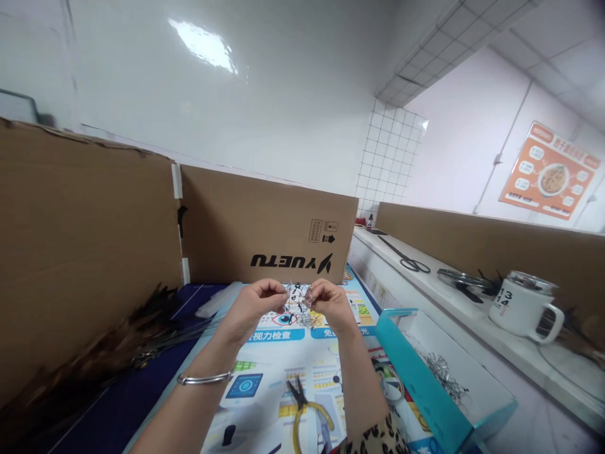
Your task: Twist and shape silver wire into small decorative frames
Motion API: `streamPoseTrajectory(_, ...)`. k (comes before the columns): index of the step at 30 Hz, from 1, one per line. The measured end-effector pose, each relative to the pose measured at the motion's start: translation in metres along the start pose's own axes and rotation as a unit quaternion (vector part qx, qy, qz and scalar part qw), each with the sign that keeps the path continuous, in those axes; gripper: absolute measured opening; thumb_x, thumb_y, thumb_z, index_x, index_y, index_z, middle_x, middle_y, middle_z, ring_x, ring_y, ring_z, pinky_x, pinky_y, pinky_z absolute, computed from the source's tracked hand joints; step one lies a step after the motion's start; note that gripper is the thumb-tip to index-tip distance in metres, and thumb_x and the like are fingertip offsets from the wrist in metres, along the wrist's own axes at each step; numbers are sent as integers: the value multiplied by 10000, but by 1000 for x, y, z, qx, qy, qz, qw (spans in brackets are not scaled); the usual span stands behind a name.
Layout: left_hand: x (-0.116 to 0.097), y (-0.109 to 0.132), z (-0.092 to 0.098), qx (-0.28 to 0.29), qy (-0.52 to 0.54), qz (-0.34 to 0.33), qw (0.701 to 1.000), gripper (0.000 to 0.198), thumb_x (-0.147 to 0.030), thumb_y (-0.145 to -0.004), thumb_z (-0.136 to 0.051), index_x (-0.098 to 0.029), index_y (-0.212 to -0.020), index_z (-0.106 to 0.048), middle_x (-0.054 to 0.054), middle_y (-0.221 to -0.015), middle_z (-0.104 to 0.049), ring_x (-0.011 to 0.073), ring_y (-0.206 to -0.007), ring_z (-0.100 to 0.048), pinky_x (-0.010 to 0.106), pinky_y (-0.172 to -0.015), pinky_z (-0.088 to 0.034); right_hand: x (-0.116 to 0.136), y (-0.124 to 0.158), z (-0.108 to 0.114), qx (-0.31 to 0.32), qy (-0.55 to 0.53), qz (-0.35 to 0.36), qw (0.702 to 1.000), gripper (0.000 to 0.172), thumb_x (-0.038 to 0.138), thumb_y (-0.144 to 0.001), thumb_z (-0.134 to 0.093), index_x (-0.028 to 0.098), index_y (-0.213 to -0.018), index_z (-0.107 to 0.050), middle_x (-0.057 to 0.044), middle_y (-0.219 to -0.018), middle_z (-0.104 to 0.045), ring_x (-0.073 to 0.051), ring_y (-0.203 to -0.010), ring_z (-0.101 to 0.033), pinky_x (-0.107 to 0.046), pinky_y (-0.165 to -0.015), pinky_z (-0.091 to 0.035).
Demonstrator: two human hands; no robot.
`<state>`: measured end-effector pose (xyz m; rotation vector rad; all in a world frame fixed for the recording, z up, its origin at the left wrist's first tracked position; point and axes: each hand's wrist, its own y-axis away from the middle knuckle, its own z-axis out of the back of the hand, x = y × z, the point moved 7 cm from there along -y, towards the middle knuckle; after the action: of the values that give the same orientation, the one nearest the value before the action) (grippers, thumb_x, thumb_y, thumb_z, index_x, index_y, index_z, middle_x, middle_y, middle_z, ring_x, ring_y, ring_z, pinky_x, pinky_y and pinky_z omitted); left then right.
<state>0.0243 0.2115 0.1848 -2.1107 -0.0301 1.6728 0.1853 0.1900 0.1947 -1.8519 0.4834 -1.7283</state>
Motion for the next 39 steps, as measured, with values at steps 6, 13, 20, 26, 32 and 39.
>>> streamPoseTrajectory(6,13,-4,-1,6,64,44,997,202,-221,-600,-748,-125,-694,-597,-14,-626,-544,85,-529,-512,209,-513,-449,-2,3,-2,57,-62,-29,996,144,153,-617,-722,179,-716,-620,-12,-812,-529,-136,-741,-547,-284,-696,-449)
streamPoseTrajectory(13,28,-7,0,25,110,76,991,191,-214,-645,-732,-122,-726,-586,-5,-661,-547,89,-583,-521,213,-543,-480,-3,2,0,43,-57,-35,997,135,212,-632,-733,178,-718,-634,-10,-804,-537,-129,-722,-538,-275,-687,-450)
streamPoseTrajectory(20,26,-7,-3,49,79,70,993,216,-231,-636,-743,-118,-763,-609,13,-722,-580,112,-626,-563,252,-604,-496,-10,0,5,14,-44,-31,998,143,228,-611,-748,183,-705,-650,-5,-787,-537,-125,-703,-528,-267,-672,-445)
streamPoseTrajectory(26,25,-3,-10,69,40,57,995,208,-259,-664,-721,-130,-775,-601,8,-726,-573,122,-616,-574,278,-613,-489,-9,0,-6,32,-45,-30,998,113,208,-622,-740,181,-696,-658,-4,-770,-547,-121,-719,-527,-253,-679,-430)
streamPoseTrajectory(32,31,-5,-14,69,5,51,996,208,-299,-677,-699,-138,-747,-586,5,-672,-557,121,-583,-547,237,-523,-444,-18,2,-15,40,-70,-73,994,137,220,-636,-730,176,-734,-645,-2,-746,-587,-116,-689,-546,-260,-664,-446)
streamPoseTrajectory(39,25,-10,9,8,-38,39,998,217,-304,-644,-713,-128,-717,-610,-1,-599,-563,81,-503,-463,181,-451,-353,-23,0,0,-2,-66,-99,993,226,219,-581,-757,169,-752,-618,23,-705,-594,-101,-639,-561,-256,-656,-465)
